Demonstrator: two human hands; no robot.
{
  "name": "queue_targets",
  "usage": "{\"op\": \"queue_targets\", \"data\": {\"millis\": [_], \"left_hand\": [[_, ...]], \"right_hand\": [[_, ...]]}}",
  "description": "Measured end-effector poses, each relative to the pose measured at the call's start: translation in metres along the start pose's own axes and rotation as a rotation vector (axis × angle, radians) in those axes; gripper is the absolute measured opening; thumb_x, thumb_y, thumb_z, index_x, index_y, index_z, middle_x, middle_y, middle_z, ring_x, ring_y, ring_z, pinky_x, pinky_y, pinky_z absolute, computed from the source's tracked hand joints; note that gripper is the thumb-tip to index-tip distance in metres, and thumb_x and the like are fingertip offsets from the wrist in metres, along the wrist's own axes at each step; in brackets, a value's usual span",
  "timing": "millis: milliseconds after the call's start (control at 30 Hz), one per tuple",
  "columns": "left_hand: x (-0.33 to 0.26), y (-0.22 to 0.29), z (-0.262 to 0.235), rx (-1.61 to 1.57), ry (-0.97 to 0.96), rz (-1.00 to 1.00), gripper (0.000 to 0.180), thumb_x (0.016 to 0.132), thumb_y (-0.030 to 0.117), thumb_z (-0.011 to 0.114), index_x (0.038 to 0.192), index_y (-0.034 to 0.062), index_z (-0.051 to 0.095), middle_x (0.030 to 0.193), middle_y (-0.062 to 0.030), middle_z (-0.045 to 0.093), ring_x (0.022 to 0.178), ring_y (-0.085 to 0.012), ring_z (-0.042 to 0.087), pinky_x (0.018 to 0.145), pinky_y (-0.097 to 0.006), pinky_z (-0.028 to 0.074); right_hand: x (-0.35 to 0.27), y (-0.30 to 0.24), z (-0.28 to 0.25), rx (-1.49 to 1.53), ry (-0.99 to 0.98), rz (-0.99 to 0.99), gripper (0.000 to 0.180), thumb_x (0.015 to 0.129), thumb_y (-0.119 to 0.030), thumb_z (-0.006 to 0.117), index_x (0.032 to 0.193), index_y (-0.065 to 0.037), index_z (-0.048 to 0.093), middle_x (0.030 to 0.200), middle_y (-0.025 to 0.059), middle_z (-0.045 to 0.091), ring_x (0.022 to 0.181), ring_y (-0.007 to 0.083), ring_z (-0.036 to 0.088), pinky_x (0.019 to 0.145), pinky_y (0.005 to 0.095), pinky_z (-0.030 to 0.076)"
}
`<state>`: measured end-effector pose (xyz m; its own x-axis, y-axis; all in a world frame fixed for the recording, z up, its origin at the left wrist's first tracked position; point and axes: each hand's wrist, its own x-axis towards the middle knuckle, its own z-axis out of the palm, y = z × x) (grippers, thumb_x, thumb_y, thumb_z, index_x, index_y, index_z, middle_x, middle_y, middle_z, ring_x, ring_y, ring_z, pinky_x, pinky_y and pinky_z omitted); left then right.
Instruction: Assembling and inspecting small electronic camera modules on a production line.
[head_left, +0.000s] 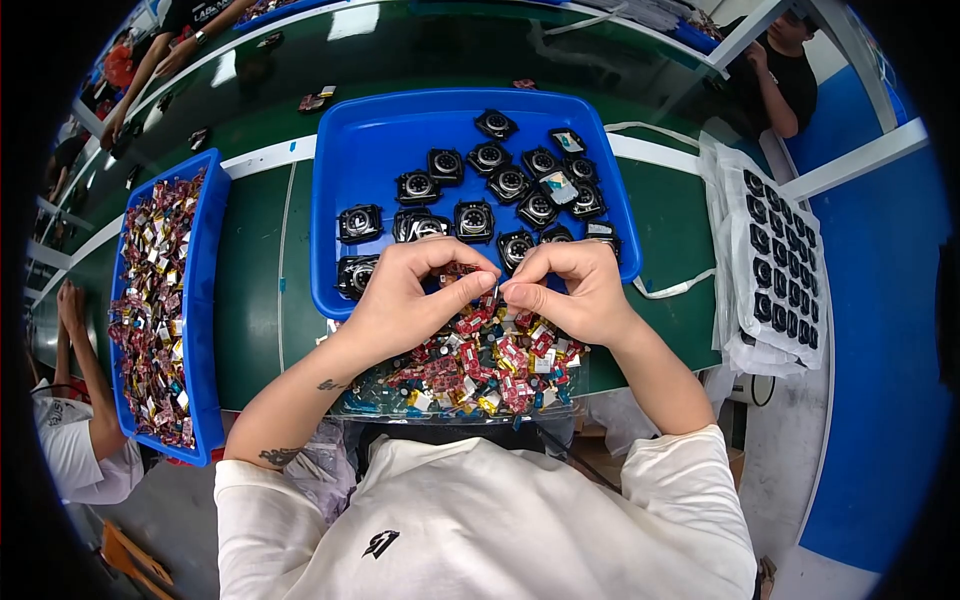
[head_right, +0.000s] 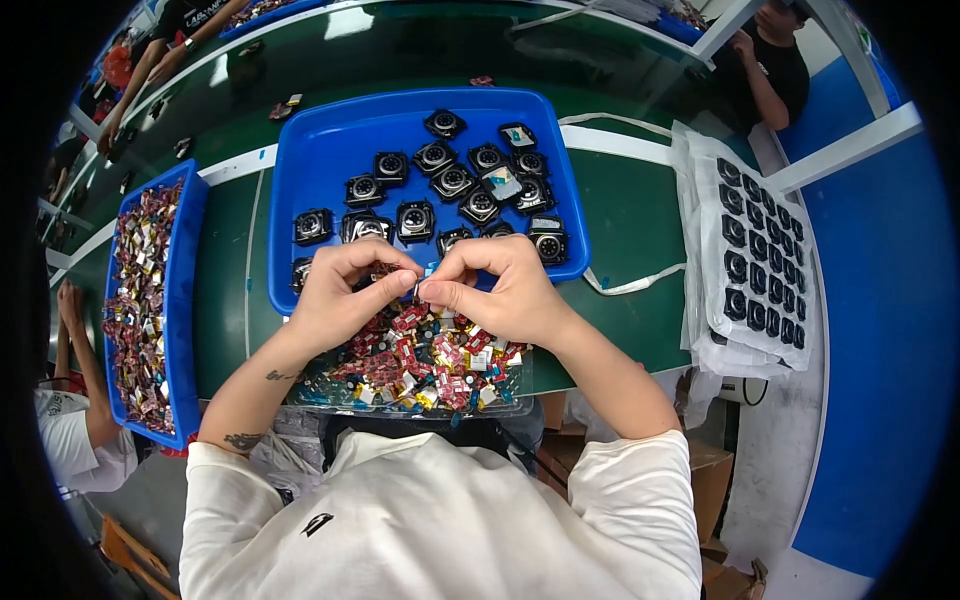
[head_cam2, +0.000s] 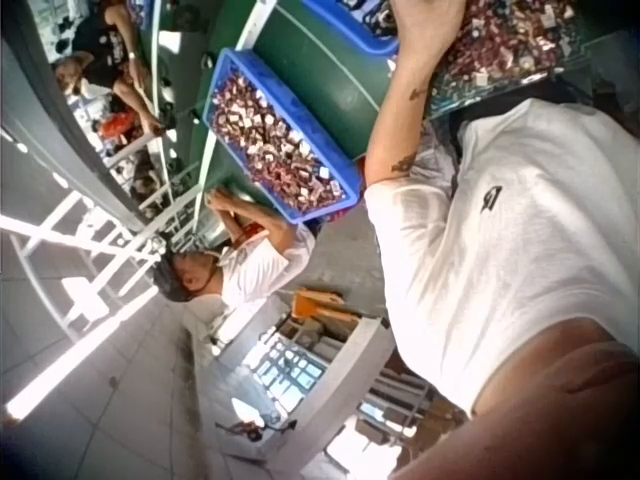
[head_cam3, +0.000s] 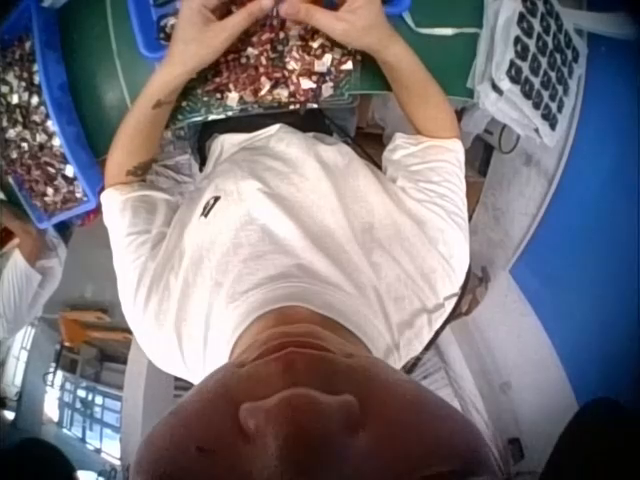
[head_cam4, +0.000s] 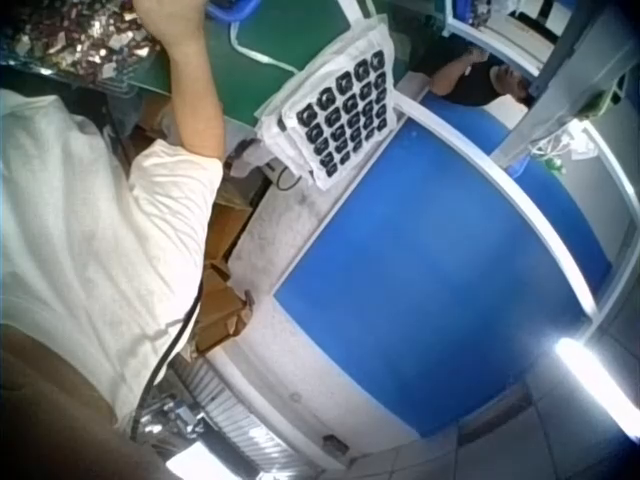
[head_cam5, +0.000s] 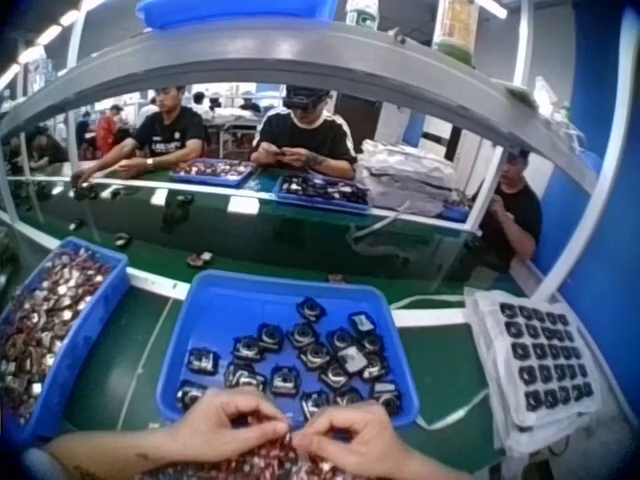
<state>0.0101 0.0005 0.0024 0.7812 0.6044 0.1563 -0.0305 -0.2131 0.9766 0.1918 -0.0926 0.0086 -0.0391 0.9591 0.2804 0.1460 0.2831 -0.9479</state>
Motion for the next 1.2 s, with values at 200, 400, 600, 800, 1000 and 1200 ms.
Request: {"op": "queue_targets", "data": {"millis": [200,400,600,800,1000,1200], "left_hand": [[0.001,0.005,-0.002,0.058,-0.085,0.055,0.012,0.083,0.011,0.065,0.088,0.0005,0.063,0.080,-0.0037,0.059,0.070,-0.0076,0.054,0.063,-0.022,0.044],[0.002,-0.001,-0.004,-0.279,0.025,0.038,0.017,0.088,0.014,0.061,0.095,-0.0011,0.057,0.085,-0.0017,0.058,0.077,-0.0068,0.053,0.069,-0.021,0.043],[0.004,0.000,-0.009,-0.325,0.117,-0.090,0.016,0.087,0.013,0.061,0.097,0.0009,0.060,0.085,-0.0013,0.059,0.076,-0.0055,0.053,0.067,-0.020,0.044],[0.003,0.000,-0.003,-0.331,0.109,-0.051,0.012,0.087,0.011,0.061,0.095,0.0008,0.060,0.086,-0.0004,0.059,0.076,-0.0046,0.053,0.068,-0.019,0.045],[0.003,0.000,-0.004,-0.296,0.100,-0.051,0.012,0.087,0.011,0.061,0.093,0.0005,0.059,0.085,0.0002,0.058,0.078,-0.0042,0.052,0.070,-0.019,0.044],[0.003,0.001,-0.003,-0.296,0.109,-0.044,0.011,0.087,0.010,0.061,0.092,0.0008,0.059,0.085,0.0006,0.058,0.077,-0.0041,0.052,0.070,-0.019,0.044]], "right_hand": [[0.000,0.001,-0.002,0.106,0.073,0.077,0.012,0.081,-0.008,0.067,0.076,0.001,0.062,0.069,0.0049,0.062,0.061,0.0077,0.058,0.054,0.0206,0.045],[0.006,-0.002,-0.010,0.022,-0.061,-0.074,0.017,0.071,-0.006,0.073,0.084,-0.003,0.063,0.088,0.0044,0.059,0.074,0.0088,0.052,0.068,0.0215,0.042],[0.010,-0.010,-0.014,-0.359,-0.118,-0.200,0.024,0.070,-0.002,0.067,0.094,-0.004,0.066,0.098,0.0085,0.057,0.084,0.0158,0.054,0.071,0.0248,0.043],[0.014,-0.003,-0.021,-0.918,0.033,-0.080,0.035,0.071,-0.019,0.069,0.104,-0.007,0.065,0.105,0.0095,0.053,0.101,0.0251,0.048,0.084,0.0345,0.043],[0.016,-0.007,-0.023,-1.028,-0.037,-0.051,0.033,0.070,-0.025,0.071,0.098,-0.008,0.068,0.111,0.0095,0.052,0.106,0.0269,0.045,0.088,0.0375,0.040],[0.020,-0.009,-0.023,-1.010,-0.009,-0.098,0.021,0.071,-0.019,0.071,0.084,-0.006,0.062,0.118,0.0096,0.052,0.110,0.0254,0.045,0.089,0.0383,0.040]]}}
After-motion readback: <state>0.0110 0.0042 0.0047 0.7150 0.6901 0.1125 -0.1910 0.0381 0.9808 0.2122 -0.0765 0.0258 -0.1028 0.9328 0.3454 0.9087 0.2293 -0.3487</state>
